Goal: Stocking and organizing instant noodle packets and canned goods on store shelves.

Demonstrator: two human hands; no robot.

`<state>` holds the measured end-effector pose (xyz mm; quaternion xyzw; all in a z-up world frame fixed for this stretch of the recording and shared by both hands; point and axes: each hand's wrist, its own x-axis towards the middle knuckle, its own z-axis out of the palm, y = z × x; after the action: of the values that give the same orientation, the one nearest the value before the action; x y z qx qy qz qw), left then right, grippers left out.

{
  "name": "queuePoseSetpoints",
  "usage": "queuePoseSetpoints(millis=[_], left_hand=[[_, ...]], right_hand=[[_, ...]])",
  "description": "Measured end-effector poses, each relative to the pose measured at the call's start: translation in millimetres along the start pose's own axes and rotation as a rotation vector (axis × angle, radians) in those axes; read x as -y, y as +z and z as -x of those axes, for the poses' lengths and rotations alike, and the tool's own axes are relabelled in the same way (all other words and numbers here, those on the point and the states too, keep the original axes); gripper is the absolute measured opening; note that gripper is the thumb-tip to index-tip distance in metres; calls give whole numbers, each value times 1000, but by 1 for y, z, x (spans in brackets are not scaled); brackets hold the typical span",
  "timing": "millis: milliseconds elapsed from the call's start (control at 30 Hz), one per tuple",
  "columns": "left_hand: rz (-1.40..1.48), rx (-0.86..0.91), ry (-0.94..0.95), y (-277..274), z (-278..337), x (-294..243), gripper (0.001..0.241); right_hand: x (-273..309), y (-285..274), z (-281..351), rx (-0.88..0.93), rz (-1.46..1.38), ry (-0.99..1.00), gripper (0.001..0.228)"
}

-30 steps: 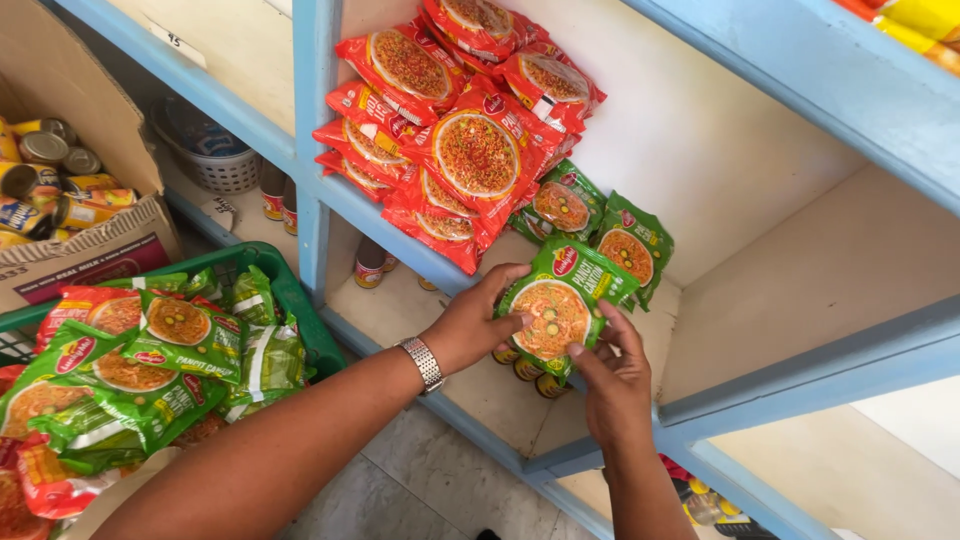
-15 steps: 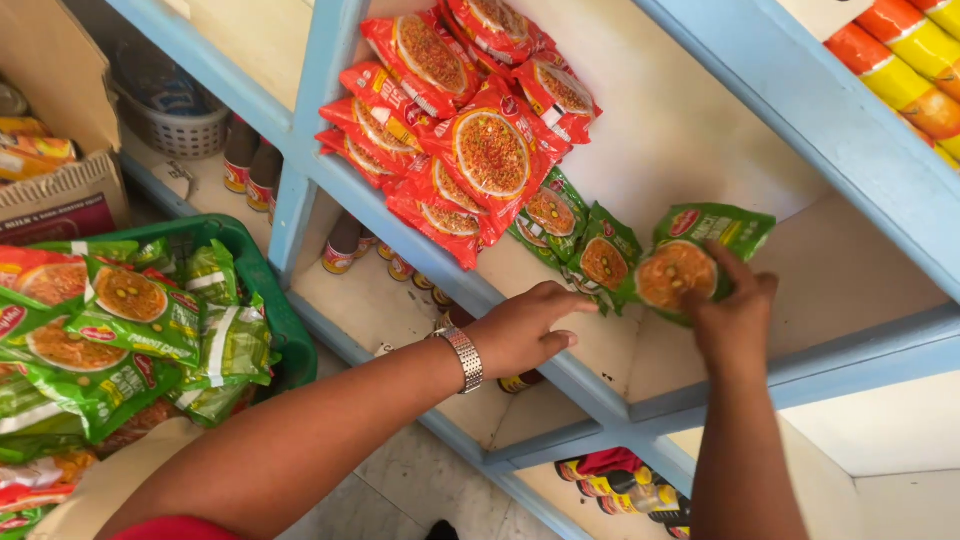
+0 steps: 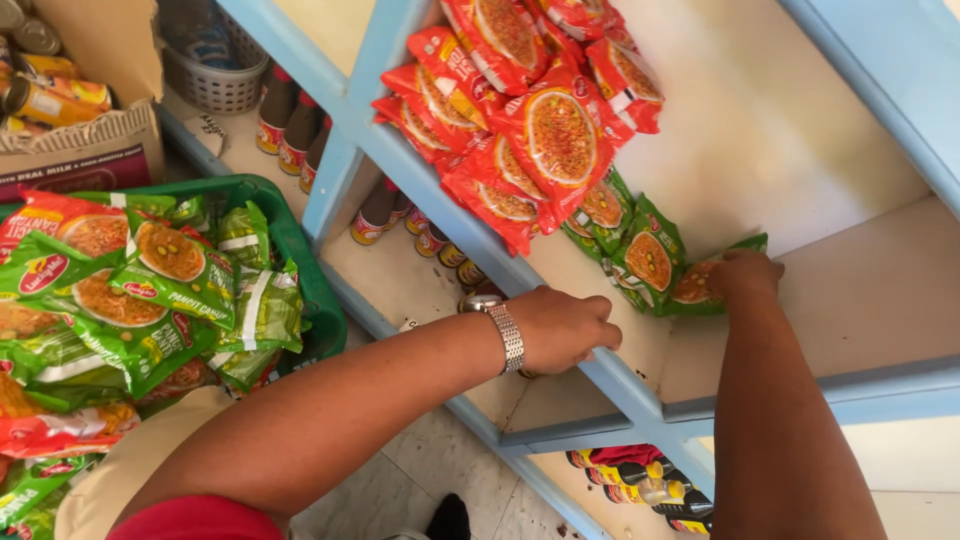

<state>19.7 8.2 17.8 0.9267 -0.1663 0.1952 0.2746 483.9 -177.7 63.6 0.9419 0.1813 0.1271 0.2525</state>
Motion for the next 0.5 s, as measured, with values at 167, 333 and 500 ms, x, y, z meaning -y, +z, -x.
queuePoseSetpoints(millis=[167, 333, 500], left_hand=[[-37, 9, -23, -6, 0, 14, 27], [-24, 24, -17, 0, -4, 17, 27], [-87, 111, -31, 8, -7, 17, 27]], right_hand=[[-12, 34, -24, 60, -116, 1, 56], [5, 3, 34, 48, -509, 142, 59], [26, -26, 71, 3, -367, 145, 53]])
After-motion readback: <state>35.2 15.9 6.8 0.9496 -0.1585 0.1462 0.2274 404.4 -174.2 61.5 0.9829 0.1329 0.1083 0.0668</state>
